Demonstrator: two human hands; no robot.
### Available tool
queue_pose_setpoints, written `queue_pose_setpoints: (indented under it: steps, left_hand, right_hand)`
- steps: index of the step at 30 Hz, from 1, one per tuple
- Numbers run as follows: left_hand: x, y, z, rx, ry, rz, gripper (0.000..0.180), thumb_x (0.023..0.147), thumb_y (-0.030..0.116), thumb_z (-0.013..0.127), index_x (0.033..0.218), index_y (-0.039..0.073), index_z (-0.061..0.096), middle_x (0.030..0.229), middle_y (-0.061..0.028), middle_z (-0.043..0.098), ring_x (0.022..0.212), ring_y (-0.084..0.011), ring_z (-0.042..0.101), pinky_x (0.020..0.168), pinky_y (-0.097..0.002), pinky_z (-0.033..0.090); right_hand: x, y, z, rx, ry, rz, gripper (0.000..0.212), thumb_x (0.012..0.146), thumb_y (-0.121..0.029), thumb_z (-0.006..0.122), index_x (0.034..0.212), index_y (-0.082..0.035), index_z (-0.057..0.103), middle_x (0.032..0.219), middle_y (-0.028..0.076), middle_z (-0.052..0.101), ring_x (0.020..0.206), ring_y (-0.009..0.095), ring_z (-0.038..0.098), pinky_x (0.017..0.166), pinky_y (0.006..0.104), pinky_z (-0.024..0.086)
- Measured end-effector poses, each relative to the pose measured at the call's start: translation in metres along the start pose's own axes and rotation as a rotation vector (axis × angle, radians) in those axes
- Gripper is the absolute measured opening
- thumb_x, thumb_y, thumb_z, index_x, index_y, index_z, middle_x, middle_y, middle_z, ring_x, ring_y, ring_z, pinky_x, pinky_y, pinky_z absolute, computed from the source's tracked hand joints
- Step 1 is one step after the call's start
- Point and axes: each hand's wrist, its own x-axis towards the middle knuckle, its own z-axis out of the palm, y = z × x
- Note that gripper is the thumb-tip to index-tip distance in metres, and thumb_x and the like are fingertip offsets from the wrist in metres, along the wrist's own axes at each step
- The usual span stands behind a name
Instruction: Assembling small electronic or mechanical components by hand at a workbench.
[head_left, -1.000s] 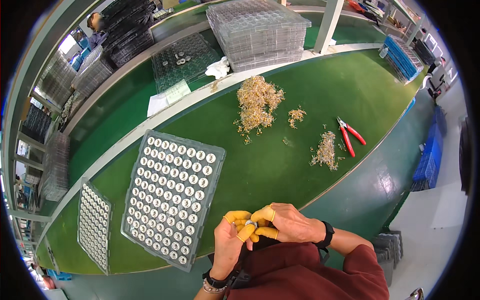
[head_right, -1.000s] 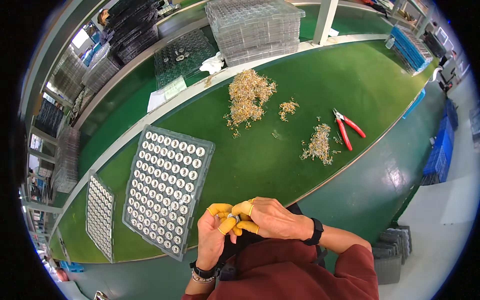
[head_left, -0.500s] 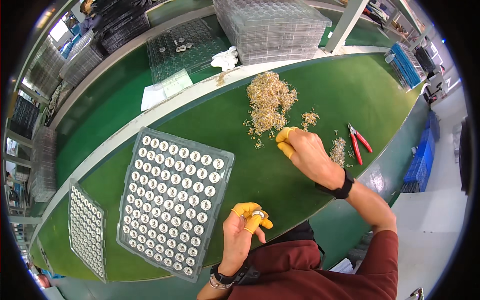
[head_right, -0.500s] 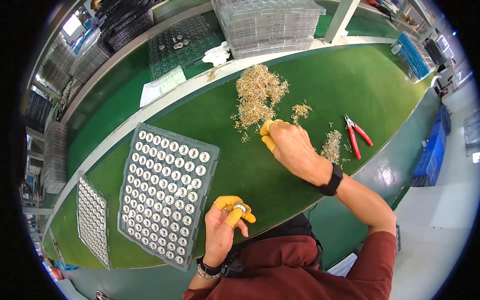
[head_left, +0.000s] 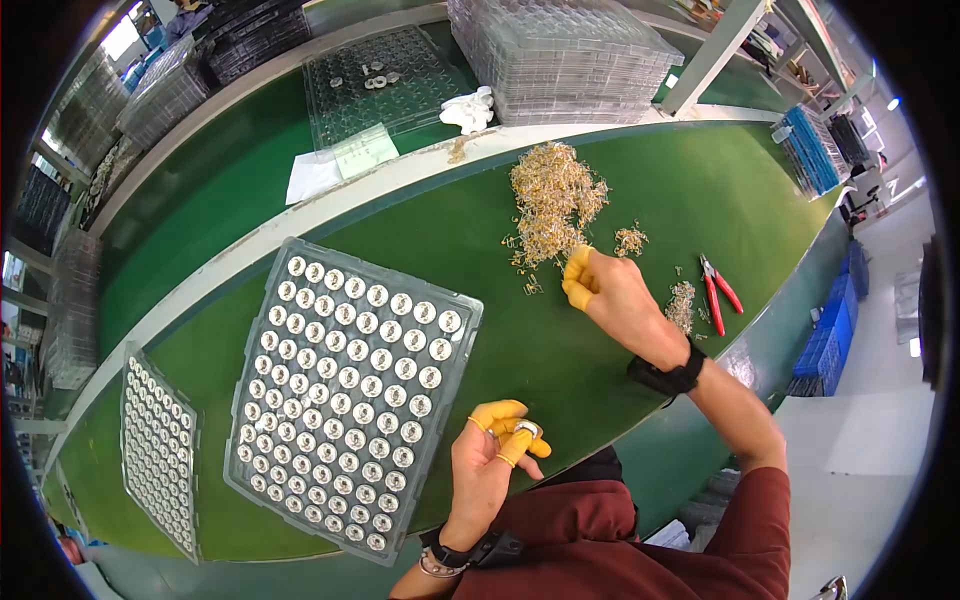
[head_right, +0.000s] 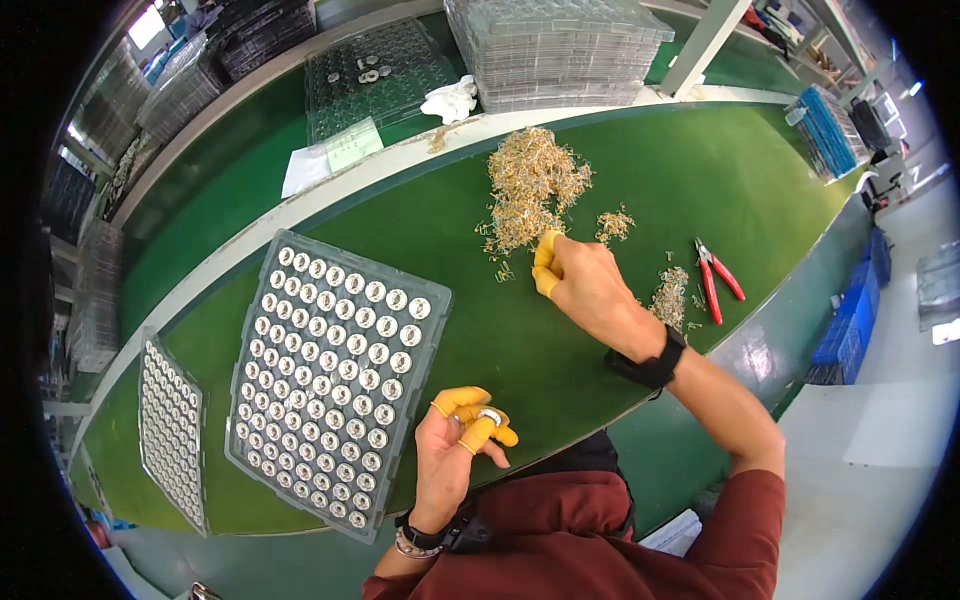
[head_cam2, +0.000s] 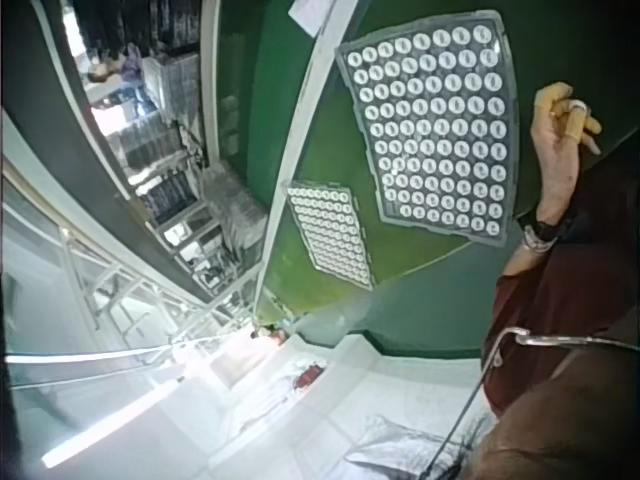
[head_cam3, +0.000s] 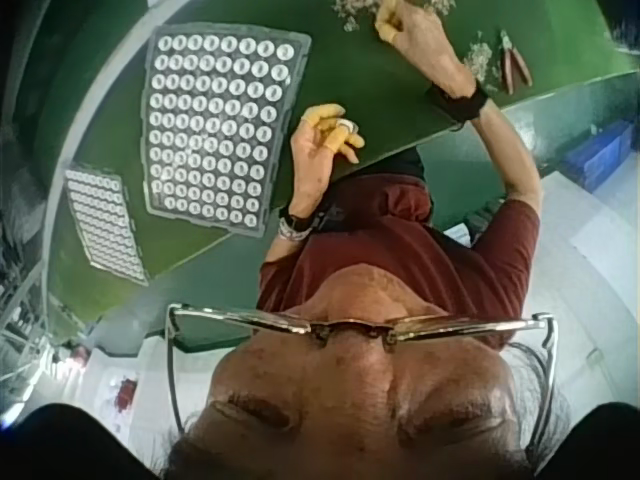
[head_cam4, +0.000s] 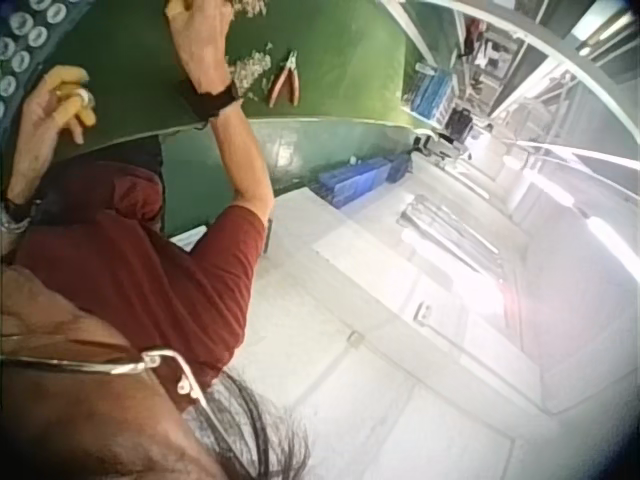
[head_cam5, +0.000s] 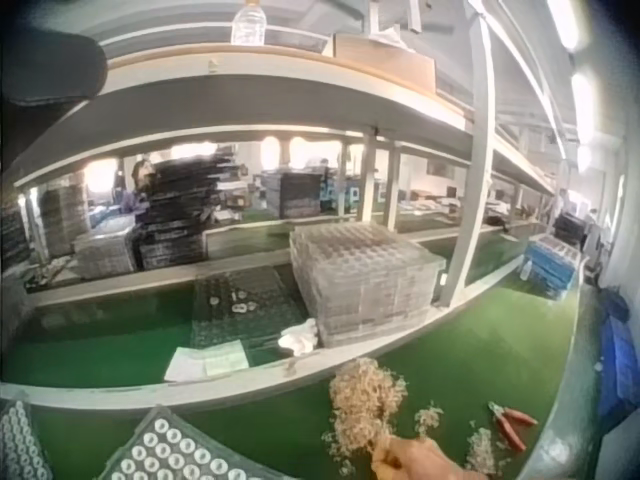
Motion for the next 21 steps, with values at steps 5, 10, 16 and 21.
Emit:
queue_pose_setpoints:
  steps: [5, 10, 16, 21]
  left_hand:
    - [-0.005, -0.007, -0.001, 0.003, 0.006, 0.000, 0.019, 0.088, -0.007, 0.055, 0.107, -0.005, 0.051, 0.093, -0.0139, 0.061, 0.077, -0.0207, 0.066, 0.055, -0.0273, 0.055]
    - [-0.009, -0.003, 0.012, 0.039, 0.014, 0.082, 0.018, 0.089, -0.001, 0.056, 0.107, -0.003, 0.054, 0.093, -0.0129, 0.061, 0.076, -0.0208, 0.066, 0.057, -0.0293, 0.057]
    - [-0.021, -0.007, 0.015, 0.058, 0.052, 0.139, 0.019, 0.088, -0.004, 0.058, 0.106, -0.005, 0.055, 0.093, -0.0134, 0.062, 0.076, -0.0208, 0.065, 0.060, -0.0296, 0.058]
    - [-0.034, -0.011, 0.015, 0.046, 0.048, 0.145, 0.017, 0.086, -0.004, 0.061, 0.102, -0.005, 0.057, 0.090, -0.0134, 0.064, 0.073, -0.0203, 0.066, 0.057, -0.0289, 0.057]
  right_hand:
    - [-0.050, -0.022, -0.007, 0.912, -0.144, 0.235, 0.004, 0.084, -0.005, 0.059, 0.086, -0.003, 0.056, 0.074, 0.001, 0.060, 0.064, 0.010, 0.059, 0.054, 0.0230, 0.048]
    - [-0.093, -0.039, 0.010, 1.152, -0.186, 0.300, 0.006, 0.086, -0.009, 0.059, 0.087, -0.004, 0.057, 0.077, 0.004, 0.060, 0.066, 0.012, 0.059, 0.055, 0.0241, 0.048]
    - [-0.119, -0.043, 0.025, 1.189, -0.185, 0.276, 0.006, 0.086, -0.010, 0.060, 0.087, -0.004, 0.059, 0.080, 0.003, 0.060, 0.070, 0.011, 0.058, 0.060, 0.0240, 0.045]
    - [-0.136, -0.052, 0.031, 1.247, -0.152, 0.237, 0.006, 0.085, -0.003, 0.057, 0.091, -0.002, 0.060, 0.085, 0.000, 0.059, 0.078, 0.008, 0.056, 0.069, 0.0230, 0.046]
